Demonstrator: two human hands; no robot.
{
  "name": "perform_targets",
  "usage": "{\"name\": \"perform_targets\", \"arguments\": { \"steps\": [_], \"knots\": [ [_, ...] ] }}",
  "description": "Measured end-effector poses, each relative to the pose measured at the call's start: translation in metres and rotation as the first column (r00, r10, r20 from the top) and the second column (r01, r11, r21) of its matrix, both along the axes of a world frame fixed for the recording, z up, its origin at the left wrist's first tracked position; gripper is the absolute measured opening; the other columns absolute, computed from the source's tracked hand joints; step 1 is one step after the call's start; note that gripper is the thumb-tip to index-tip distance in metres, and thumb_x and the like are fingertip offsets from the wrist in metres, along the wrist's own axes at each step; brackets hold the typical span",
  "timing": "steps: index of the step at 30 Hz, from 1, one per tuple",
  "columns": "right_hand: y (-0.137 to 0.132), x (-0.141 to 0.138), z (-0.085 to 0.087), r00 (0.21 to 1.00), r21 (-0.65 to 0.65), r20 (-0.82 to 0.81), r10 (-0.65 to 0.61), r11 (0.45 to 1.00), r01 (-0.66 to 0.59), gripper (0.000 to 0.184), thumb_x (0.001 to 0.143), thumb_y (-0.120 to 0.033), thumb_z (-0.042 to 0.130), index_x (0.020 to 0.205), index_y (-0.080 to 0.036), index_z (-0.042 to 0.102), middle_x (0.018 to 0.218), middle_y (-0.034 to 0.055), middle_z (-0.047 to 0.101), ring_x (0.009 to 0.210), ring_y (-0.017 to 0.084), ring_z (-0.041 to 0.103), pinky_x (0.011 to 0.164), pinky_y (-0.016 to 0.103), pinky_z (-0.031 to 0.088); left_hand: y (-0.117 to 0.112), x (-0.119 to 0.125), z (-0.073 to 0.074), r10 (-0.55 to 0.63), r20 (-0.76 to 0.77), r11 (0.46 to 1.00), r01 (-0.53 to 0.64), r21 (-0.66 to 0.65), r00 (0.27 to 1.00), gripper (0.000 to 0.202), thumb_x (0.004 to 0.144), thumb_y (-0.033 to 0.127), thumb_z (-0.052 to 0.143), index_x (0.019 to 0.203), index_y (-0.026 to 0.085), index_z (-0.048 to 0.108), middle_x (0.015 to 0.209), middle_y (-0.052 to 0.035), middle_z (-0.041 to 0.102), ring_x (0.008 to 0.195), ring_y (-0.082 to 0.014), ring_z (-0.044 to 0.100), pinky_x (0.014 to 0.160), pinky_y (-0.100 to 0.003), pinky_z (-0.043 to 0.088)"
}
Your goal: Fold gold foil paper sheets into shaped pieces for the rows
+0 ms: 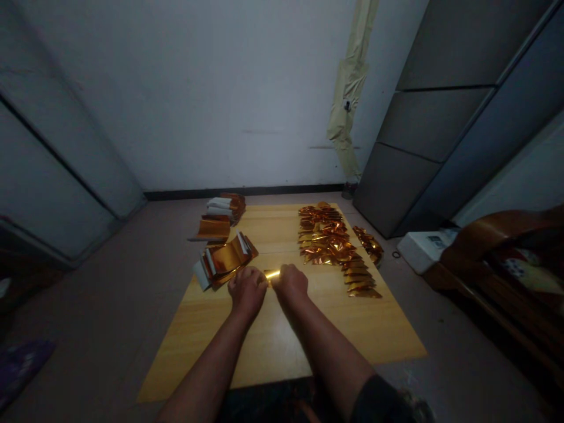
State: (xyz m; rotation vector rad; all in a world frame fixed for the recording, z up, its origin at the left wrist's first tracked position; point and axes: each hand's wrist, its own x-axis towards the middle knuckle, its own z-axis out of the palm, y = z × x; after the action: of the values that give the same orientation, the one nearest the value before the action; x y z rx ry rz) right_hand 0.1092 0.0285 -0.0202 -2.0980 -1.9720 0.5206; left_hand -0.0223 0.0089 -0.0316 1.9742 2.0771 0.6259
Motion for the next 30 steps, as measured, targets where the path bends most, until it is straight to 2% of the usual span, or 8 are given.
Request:
{"name": "perform_targets", "arguments": {
  "steps": [4, 10, 13, 15, 18, 21, 26, 30],
  "knots": [
    [0.002, 0.001, -0.001, 1.000, -0.003, 0.005, -0.028, 1.000, 0.028, 0.022, 0.080, -0.034, 0.058, 0.096, -0.020, 0.067, 0.096, 0.0091, 0.068, 0.082, 0.021, 0.064, 0.062, 0.027, 0.036, -0.001, 0.000, 0.002, -0.003, 0.010, 1.000, 0.003, -0.007, 1.000, 0.009, 0.080, 0.024, 0.055, 0.081, 0.024, 0.064, 0.109, -0.0022, 0.064, 0.110, -0.0238, 0.049, 0.093, -0.042, 0.029],
    [-0.002, 0.022, -0.001, 0.989, 0.023, -0.097, -0.107, 0.994, 0.110, 0.014, 0.077, -0.017, 0.054, 0.086, -0.021, 0.064, 0.084, 0.0053, 0.066, 0.072, 0.017, 0.058, 0.058, 0.025, 0.028, -0.001, 0.001, 0.000, 0.009, -0.007, 1.000, -0.010, -0.010, 1.000, 0.011, 0.081, 0.024, 0.054, 0.084, 0.026, 0.065, 0.110, -0.0016, 0.064, 0.111, -0.0238, 0.051, 0.095, -0.043, 0.031],
    [-0.007, 0.032, 0.000, 0.982, 0.049, -0.149, -0.113, 0.991, 0.122, 0.022, 0.073, -0.012, 0.052, 0.090, -0.021, 0.064, 0.089, 0.0048, 0.064, 0.071, 0.016, 0.055, 0.058, 0.025, 0.028, -0.001, 0.000, -0.005, 0.007, -0.036, 0.999, -0.006, 0.036, 0.999, 0.025, 0.083, 0.024, 0.054, 0.106, 0.028, 0.063, 0.118, -0.0037, 0.063, 0.116, -0.0244, 0.049, 0.099, -0.043, 0.030],
    [-0.010, 0.037, -0.001, 0.977, 0.088, -0.199, -0.079, 0.991, 0.098, 0.034, 0.071, -0.011, 0.053, 0.101, -0.022, 0.064, 0.100, 0.0055, 0.062, 0.074, 0.015, 0.056, 0.061, 0.025, 0.032, -0.001, 0.000, -0.008, -0.007, -0.049, 0.998, 0.010, 0.065, 0.999, 0.040, 0.084, 0.024, 0.053, 0.123, 0.029, 0.057, 0.125, -0.0058, 0.061, 0.121, -0.0256, 0.047, 0.102, -0.045, 0.029],
    [-0.013, 0.041, -0.006, 0.958, 0.161, -0.285, -0.017, 0.985, 0.065, 0.053, 0.069, -0.010, 0.055, 0.120, -0.022, 0.059, 0.117, 0.0067, 0.056, 0.083, 0.016, 0.058, 0.070, 0.025, 0.039, -0.001, -0.002, -0.011, -0.034, -0.057, 0.996, 0.039, 0.082, 0.998, 0.047, 0.084, 0.023, 0.053, 0.130, 0.028, 0.052, 0.130, -0.0076, 0.059, 0.125, -0.0279, 0.045, 0.102, -0.047, 0.029],
    [-0.013, 0.044, -0.010, 0.947, 0.190, -0.322, 0.015, 0.981, 0.049, 0.049, 0.068, -0.008, 0.054, 0.115, -0.021, 0.061, 0.117, 0.0059, 0.055, 0.087, 0.016, 0.058, 0.077, 0.024, 0.040, -0.001, -0.002, -0.012, -0.059, -0.062, 0.991, 0.066, 0.115, 0.996, 0.042, 0.084, 0.023, 0.053, 0.125, 0.028, 0.057, 0.129, -0.0074, 0.060, 0.124, -0.0284, 0.045, 0.102, -0.047, 0.030],
    [-0.014, 0.044, -0.008, 0.934, 0.209, -0.356, 0.016, 0.976, 0.063, 0.024, 0.067, -0.005, 0.049, 0.083, -0.021, 0.058, 0.096, 0.0015, 0.054, 0.078, 0.013, 0.053, 0.068, 0.023, 0.038, -0.004, -0.001, -0.010, -0.073, -0.039, 0.982, 0.079, 0.173, 0.997, 0.030, 0.083, 0.019, 0.052, 0.112, 0.026, 0.060, 0.123, -0.0068, 0.062, 0.120, -0.0260, 0.048, 0.100, -0.044, 0.031],
    [-0.017, 0.043, -0.007, 0.918, 0.233, -0.396, 0.022, 0.970, 0.077, 0.019, 0.065, -0.004, 0.049, 0.074, -0.021, 0.052, 0.090, -0.0001, 0.051, 0.074, 0.013, 0.050, 0.064, 0.022, 0.034, -0.010, 0.001, -0.001, -0.115, -0.032, 0.972, 0.119, 0.205, 0.993, 0.018, 0.081, 0.016, 0.053, 0.095, 0.024, 0.060, 0.108, -0.0055, 0.066, 0.112, -0.0249, 0.051, 0.097, -0.042, 0.032]
  ]
}}
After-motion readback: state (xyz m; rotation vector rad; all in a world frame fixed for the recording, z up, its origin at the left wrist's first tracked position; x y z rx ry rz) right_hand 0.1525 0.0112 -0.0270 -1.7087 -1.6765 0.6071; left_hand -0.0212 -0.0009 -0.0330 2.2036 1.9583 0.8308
